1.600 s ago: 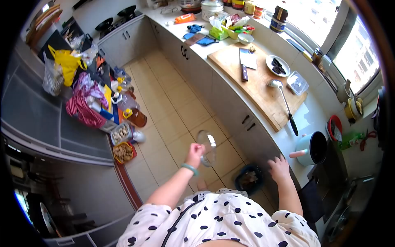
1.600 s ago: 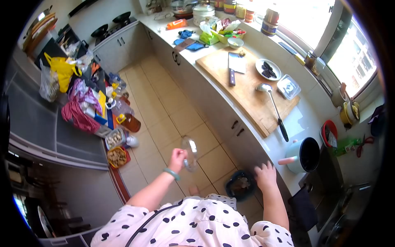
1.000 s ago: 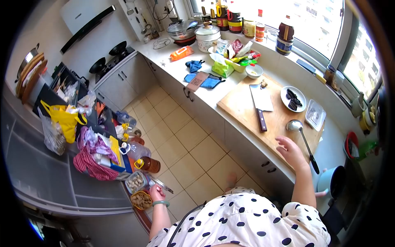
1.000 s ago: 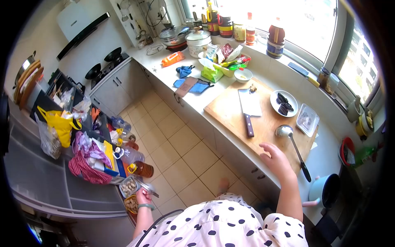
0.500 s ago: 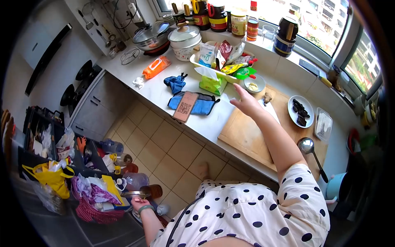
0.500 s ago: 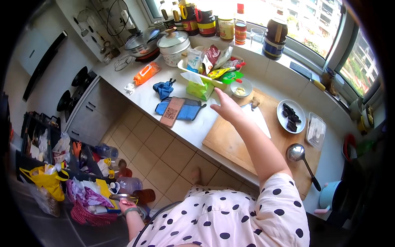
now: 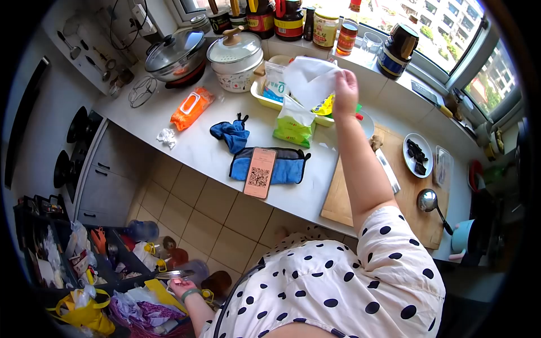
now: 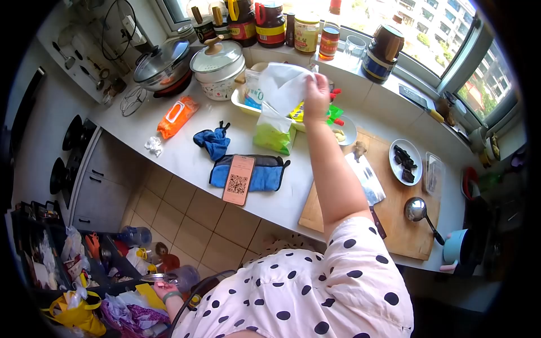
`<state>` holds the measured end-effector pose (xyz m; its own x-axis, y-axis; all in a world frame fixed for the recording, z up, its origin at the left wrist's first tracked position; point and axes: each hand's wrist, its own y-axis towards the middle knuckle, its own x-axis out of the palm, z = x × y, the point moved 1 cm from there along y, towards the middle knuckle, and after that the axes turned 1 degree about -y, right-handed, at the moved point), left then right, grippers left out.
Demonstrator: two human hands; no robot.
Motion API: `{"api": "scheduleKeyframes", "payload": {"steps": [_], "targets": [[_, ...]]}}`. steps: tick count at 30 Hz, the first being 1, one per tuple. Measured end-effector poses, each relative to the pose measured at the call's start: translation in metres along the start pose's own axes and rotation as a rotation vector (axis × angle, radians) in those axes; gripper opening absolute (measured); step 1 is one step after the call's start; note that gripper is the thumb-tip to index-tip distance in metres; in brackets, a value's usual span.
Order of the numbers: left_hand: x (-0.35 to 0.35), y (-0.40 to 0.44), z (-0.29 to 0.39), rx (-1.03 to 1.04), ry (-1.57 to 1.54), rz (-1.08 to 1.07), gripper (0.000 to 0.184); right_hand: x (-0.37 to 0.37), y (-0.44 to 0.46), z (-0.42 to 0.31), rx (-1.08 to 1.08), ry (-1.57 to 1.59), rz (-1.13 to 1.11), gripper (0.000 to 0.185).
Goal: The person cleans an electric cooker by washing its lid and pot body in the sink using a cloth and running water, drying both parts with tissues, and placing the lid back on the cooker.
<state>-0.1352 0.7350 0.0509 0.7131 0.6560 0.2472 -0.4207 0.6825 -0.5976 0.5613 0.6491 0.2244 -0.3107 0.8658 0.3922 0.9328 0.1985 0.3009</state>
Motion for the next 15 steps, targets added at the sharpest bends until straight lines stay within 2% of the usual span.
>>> {"api": "scheduleKeyframes", "payload": {"steps": [1,3,5,6,7,8,9,11,12,13,14,15], "targets": [[0.004,0.0,0.0,-0.006,0.001,-0.001,0.018,-0.011,0.006,-0.013,0.017,0.137,0.057,0.012],[-0.007,0.029,-0.007,-0.075,-0.023,0.059,0.014,-0.02,0.004,-0.02,0.077,0.324,0.027,0.015],[-0.01,0.041,-0.015,-0.074,-0.016,-0.013,0.013,-0.018,-0.006,-0.004,0.363,-0.002,-0.108,0.028],[-0.005,0.038,-0.015,-0.1,-0.015,-0.037,0.014,-0.023,-0.008,0.036,0.354,-0.389,-0.256,0.043],[0.004,0.033,-0.014,-0.099,-0.006,-0.045,0.015,-0.014,-0.024,0.041,0.386,-0.854,-0.358,0.059],[0.011,0.028,-0.013,-0.099,0.004,-0.051,0.015,0.0,-0.035,0.048,0.382,-1.237,-0.508,0.066],[0.015,0.025,-0.013,-0.102,0.013,-0.057,0.016,-0.005,-0.048,0.067,0.195,-1.31,-0.591,0.052],[0.021,0.026,-0.011,-0.092,-0.003,-0.043,0.017,-0.002,-0.048,0.071,0.175,-1.506,-0.698,0.028],[0.029,0.02,-0.008,-0.105,0.004,-0.01,0.017,0.012,-0.048,0.045,0.074,-1.415,-0.547,0.013],[0.034,0.017,-0.005,-0.118,0.011,0.03,0.017,0.017,-0.045,0.018,-0.26,-1.33,-0.454,0.009],[0.024,0.028,-0.005,-0.117,0.057,-0.074,0.018,0.017,-0.044,-0.009,-0.488,-1.164,-0.307,0.012],[0.021,0.031,-0.004,-0.05,0.24,-0.073,0.019,0.015,-0.044,-0.038,-0.601,-1.034,-0.223,0.016]]}}
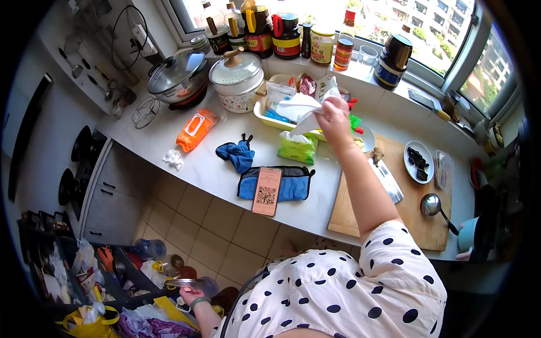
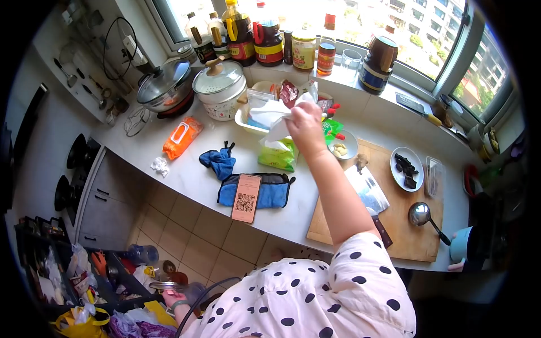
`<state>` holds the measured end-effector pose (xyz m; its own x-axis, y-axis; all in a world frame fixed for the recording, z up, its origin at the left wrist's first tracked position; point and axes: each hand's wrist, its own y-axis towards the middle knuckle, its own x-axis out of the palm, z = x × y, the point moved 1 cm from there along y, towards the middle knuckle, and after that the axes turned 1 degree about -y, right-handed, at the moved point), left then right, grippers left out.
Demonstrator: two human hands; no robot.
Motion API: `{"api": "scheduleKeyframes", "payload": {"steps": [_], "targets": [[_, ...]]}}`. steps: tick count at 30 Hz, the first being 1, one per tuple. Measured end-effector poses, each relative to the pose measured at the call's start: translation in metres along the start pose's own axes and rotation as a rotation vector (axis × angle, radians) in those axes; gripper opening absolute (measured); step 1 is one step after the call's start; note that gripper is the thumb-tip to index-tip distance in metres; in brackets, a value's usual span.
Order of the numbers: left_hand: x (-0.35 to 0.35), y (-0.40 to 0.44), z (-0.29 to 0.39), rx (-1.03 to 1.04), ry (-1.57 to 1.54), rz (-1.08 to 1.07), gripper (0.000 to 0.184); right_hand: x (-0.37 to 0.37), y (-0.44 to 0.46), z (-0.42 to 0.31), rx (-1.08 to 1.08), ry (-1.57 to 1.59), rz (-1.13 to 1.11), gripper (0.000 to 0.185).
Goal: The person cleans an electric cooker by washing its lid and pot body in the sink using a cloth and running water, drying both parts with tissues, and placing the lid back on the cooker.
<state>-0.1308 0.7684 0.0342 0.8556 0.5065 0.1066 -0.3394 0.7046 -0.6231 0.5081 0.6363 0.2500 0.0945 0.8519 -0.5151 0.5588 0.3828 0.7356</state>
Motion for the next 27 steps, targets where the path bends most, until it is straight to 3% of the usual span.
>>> {"api": "scheduleKeyframes", "payload": {"steps": [2,3,5,6,8,10,11,12,13,14,15,16,17,18,19,21,22,23,24,25,27], "targets": [[-0.005,0.005,0.0,0.118,0.375,0.022,0.021,-0.032,-0.001,0.011,0.037,0.009,-0.017,0.018],[-0.021,0.053,-0.022,0.49,0.422,-0.054,0.025,-0.04,-0.013,0.02,0.077,-0.057,-0.135,0.018],[-0.033,0.059,-0.029,0.549,0.941,-0.011,0.025,-0.053,-0.042,0.033,0.219,-0.271,-0.595,0.019],[-0.033,0.067,-0.036,0.536,0.944,-0.106,0.023,-0.062,-0.056,0.032,0.248,-0.222,-0.609,0.019],[-0.019,0.059,-0.043,0.38,0.823,-0.196,0.02,-0.083,-0.083,0.023,0.542,0.26,-0.441,0.022],[0.042,-0.03,-0.016,0.102,0.598,-0.176,0.017,-0.104,-0.107,0.025,0.736,0.59,-0.401,0.027],[0.054,-0.032,-0.026,0.104,0.331,-0.285,0.014,-0.11,-0.118,0.025,0.801,0.682,-0.383,0.028],[0.076,-0.042,-0.021,-0.001,0.372,-0.458,0.011,-0.115,-0.127,0.025,0.86,0.779,-0.366,0.03],[0.096,-0.056,-0.021,0.041,0.457,-0.607,0.008,-0.117,-0.133,0.023,0.913,0.882,-0.35,0.032],[0.119,-0.104,-0.019,0.006,0.282,-0.607,0.008,-0.122,-0.136,0.014,0.931,0.952,-0.343,0.033],[0.142,-0.136,-0.015,-0.062,0.261,-0.771,0.011,-0.13,-0.134,0.0,0.944,1.022,-0.34,0.035],[0.161,-0.159,-0.023,-0.233,0.147,-0.839,0.014,-0.137,-0.134,-0.017,0.962,1.096,-0.342,0.036],[0.183,-0.197,-0.024,-0.183,0.269,-0.828,0.018,-0.144,-0.134,-0.031,0.842,0.938,-0.37,0.036],[0.2,-0.223,-0.031,-0.179,0.287,-1.087,0.018,-0.152,-0.133,-0.045,0.727,0.777,-0.404,0.036],[0.217,-0.253,-0.034,-0.383,0.209,-1.221,0.021,-0.163,-0.128,-0.062,0.686,0.838,-0.414,0.036],[0.23,-0.306,-0.052,-0.542,0.144,-1.387,0.023,-0.189,-0.134,-0.084,0.588,0.867,-0.308,0.033],[0.235,-0.334,-0.059,-0.613,0.106,-1.463,0.023,-0.204,-0.135,-0.083,0.497,0.83,-0.187,0.031],[0.233,-0.358,-0.07,-0.638,0.126,-1.509,0.022,-0.222,-0.141,-0.075,0.272,0.747,-0.126,0.03],[0.231,-0.381,-0.079,-0.669,0.143,-1.563,0.022,-0.24,-0.15,-0.07,0.226,0.695,-0.135,0.031],[0.233,-0.394,-0.094,-0.856,0.093,-1.766,0.024,-0.258,-0.159,-0.067,0.18,0.637,-0.14,0.033],[0.215,-0.434,-0.125,-0.854,0.187,-1.842,0.031,-0.288,-0.186,-0.067,0.13,0.5,-0.199,0.034]]}}
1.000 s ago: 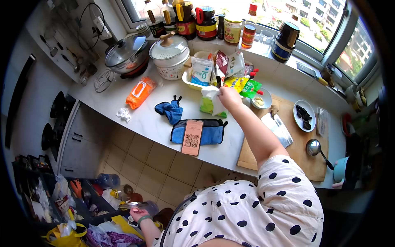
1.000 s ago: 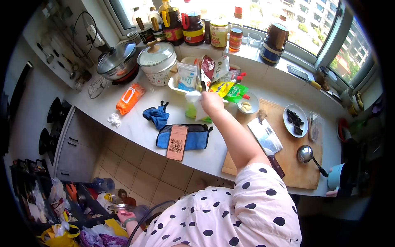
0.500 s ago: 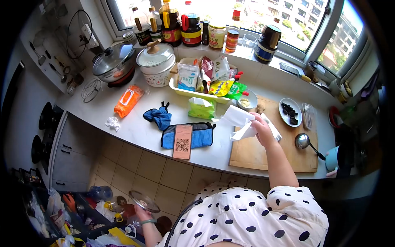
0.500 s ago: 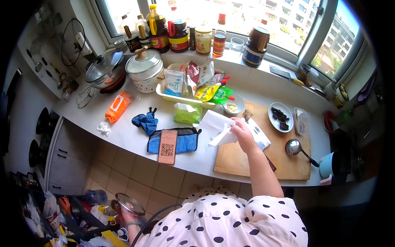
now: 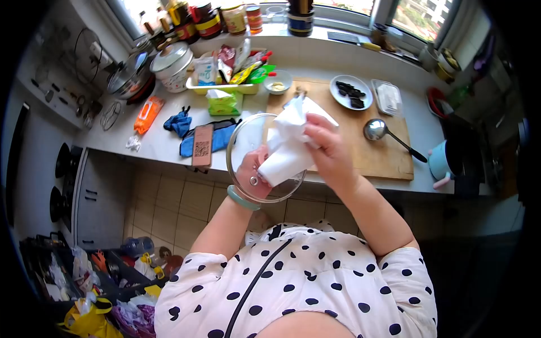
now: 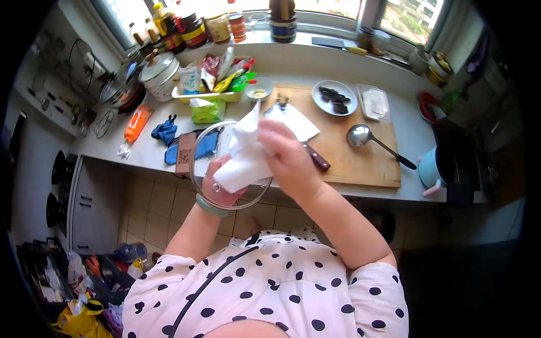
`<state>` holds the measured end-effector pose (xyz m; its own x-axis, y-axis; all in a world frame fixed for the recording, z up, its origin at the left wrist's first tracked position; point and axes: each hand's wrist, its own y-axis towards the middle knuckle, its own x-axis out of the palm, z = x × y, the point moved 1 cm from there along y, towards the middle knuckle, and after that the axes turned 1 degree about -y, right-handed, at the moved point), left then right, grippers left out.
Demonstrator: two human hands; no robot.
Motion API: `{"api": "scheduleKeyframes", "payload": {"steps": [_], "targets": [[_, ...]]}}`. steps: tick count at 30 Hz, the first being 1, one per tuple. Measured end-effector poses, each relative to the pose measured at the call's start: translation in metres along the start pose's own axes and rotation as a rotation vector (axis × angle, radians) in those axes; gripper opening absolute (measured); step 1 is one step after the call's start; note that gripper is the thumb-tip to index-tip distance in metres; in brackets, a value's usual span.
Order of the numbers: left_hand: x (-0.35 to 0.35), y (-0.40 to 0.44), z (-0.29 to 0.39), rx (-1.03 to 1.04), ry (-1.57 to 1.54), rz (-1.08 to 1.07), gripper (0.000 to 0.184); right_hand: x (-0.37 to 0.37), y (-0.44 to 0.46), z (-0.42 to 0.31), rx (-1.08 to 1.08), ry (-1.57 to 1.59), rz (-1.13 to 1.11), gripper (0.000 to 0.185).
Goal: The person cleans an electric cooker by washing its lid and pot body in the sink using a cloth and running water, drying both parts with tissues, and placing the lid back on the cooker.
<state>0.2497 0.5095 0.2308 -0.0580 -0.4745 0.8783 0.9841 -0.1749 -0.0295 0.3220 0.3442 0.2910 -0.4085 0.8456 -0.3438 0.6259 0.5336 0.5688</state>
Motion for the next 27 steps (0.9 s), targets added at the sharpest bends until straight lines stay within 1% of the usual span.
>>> {"api": "scheduleKeyframes", "payload": {"steps": [2,3,4,6,7,9,10,13,14,15,16,17,18,19,21,22,23,25,26,27], "targets": [[0.033,0.028,-0.051,0.028,-0.005,-0.077,0.038,-0.007,-0.03,-0.014,-0.026,-0.234,-0.061,0.031],[0.045,0.033,-0.081,0.081,-0.057,-0.105,0.04,-0.009,-0.051,-0.021,-0.036,-0.374,-0.078,0.03],[0.054,0.036,-0.101,0.145,0.071,-0.169,0.046,-0.019,-0.064,-0.026,-0.025,-0.442,-0.074,0.031],[0.048,0.045,-0.136,0.131,0.127,-0.163,0.047,-0.047,-0.092,-0.038,-0.054,-0.564,-0.093,0.031],[0.044,0.053,-0.142,0.015,0.123,-0.202,0.039,-0.062,-0.103,-0.043,-0.115,-0.577,-0.167,0.031],[0.045,0.06,-0.148,-0.208,-0.051,-0.305,0.032,-0.09,-0.128,-0.054,-0.231,-0.587,-0.336,0.031],[0.102,0.043,-0.148,-0.382,-0.035,-0.013,0.03,-0.104,-0.14,-0.063,-0.23,-0.63,-0.309,0.028],[0.134,0.051,-0.17,-0.221,0.059,0.303,0.027,-0.151,-0.165,-0.062,-0.24,-0.791,-0.208,0.027],[0.114,0.057,-0.168,-0.44,0.053,-0.057,0.024,-0.166,-0.17,-0.059,-0.192,-0.807,-0.121,0.028],[0.112,0.061,-0.175,-0.476,0.074,-0.079,0.024,-0.177,-0.173,-0.056,-0.14,-0.821,-0.037,0.028],[0.113,0.065,-0.182,-0.51,0.095,-0.102,0.023,-0.182,-0.175,-0.05,-0.082,-0.836,0.135,0.029],[0.114,0.069,-0.189,-0.545,0.115,-0.123,0.023,-0.183,-0.174,-0.049,-0.063,-0.783,0.236,0.028],[0.114,0.073,-0.196,-0.611,0.125,-0.196,0.023,-0.178,-0.166,-0.049,-0.043,-0.731,0.338,0.028],[0.119,0.072,-0.202,-0.596,0.174,-0.156,0.024,-0.173,-0.159,-0.05,-0.022,-0.681,0.439,0.028],[0.129,0.066,-0.213,-0.563,0.264,-0.083,0.025,-0.166,-0.143,-0.054,-0.212,-0.782,0.23,0.025],[0.123,0.071,-0.214,-0.606,0.132,-0.159,0.024,-0.171,-0.144,-0.05,-0.177,-0.823,0.238,0.025],[0.122,0.076,-0.209,-0.602,0.128,-0.138,0.024,-0.174,-0.145,-0.043,-0.142,-0.86,0.247,0.024],[0.126,0.089,-0.194,-0.579,0.118,-0.093,0.022,-0.188,-0.161,-0.027,0.051,-0.954,0.269,0.021],[0.115,0.097,-0.192,-0.524,0.102,-0.143,0.022,-0.191,-0.167,-0.02,0.145,-0.993,0.275,0.02],[0.109,0.104,-0.194,-0.453,0.152,-0.089,0.021,-0.183,-0.169,-0.015,0.188,-0.944,0.231,0.018]]}}
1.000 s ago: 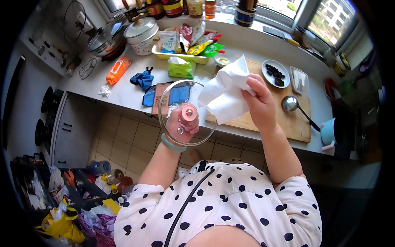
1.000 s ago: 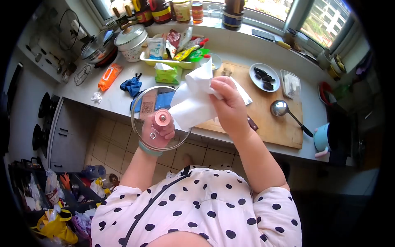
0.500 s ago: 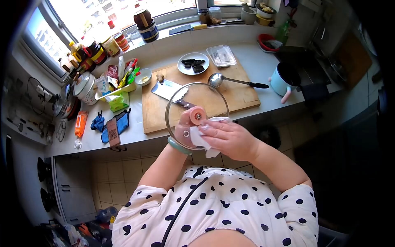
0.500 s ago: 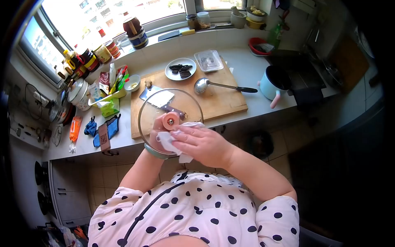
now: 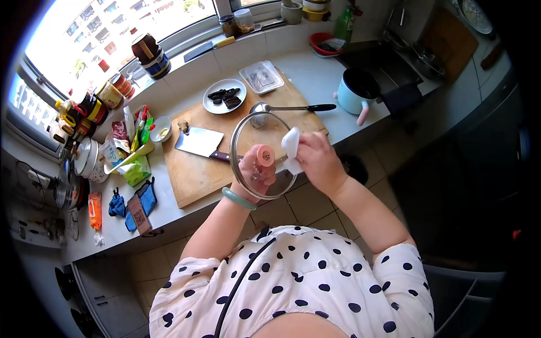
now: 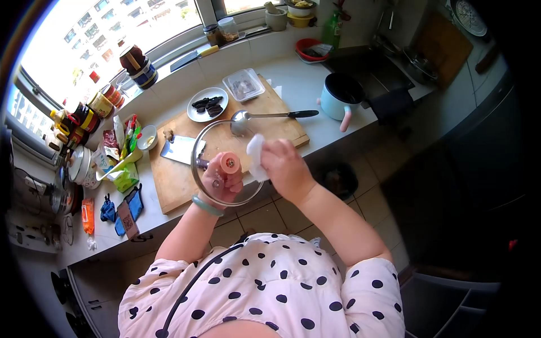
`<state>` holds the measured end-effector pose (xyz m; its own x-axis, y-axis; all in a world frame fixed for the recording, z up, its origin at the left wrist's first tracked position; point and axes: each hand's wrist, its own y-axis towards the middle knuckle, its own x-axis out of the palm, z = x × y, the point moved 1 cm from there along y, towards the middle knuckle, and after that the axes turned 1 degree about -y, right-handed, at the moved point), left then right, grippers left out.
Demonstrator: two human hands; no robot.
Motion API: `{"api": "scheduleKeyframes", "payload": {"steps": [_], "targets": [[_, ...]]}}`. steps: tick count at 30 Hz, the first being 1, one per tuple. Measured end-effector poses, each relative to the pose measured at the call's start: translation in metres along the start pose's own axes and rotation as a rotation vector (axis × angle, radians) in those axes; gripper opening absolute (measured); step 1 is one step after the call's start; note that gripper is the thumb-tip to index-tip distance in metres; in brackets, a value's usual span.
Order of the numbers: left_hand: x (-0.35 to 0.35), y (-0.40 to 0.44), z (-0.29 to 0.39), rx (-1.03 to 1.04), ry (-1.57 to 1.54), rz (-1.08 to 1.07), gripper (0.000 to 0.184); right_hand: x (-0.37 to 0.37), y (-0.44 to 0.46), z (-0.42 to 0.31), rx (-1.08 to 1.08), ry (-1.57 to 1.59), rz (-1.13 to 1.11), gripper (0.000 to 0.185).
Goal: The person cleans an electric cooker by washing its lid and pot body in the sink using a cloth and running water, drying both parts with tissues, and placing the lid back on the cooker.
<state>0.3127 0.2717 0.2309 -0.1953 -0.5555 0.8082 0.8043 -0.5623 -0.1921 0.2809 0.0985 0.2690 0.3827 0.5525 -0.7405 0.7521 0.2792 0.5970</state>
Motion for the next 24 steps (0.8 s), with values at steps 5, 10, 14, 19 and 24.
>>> {"api": "scheduleKeyframes", "payload": {"steps": [5,10,14,19,24], "targets": [[-0.038,0.033,-0.02,0.371,0.375,0.118,0.017,0.024,-0.021,-0.046,0.299,0.659,-0.276,0.01],[-0.018,0.024,-0.003,0.505,1.378,0.123,0.022,-0.027,-0.037,-0.008,0.874,1.298,0.103,0.009],[0.007,0.02,-0.007,0.754,1.66,-0.087,0.02,-0.044,0.0,0.003,0.347,0.271,0.258,0.01],[0.01,0.028,0.004,0.91,1.762,-0.246,0.024,-0.003,-0.008,-0.033,0.1,-0.333,-0.043,0.009],[0.002,0.031,-0.001,0.819,1.76,-0.368,0.021,-0.016,-0.054,-0.056,0.205,-0.135,-0.201,0.007]]}}
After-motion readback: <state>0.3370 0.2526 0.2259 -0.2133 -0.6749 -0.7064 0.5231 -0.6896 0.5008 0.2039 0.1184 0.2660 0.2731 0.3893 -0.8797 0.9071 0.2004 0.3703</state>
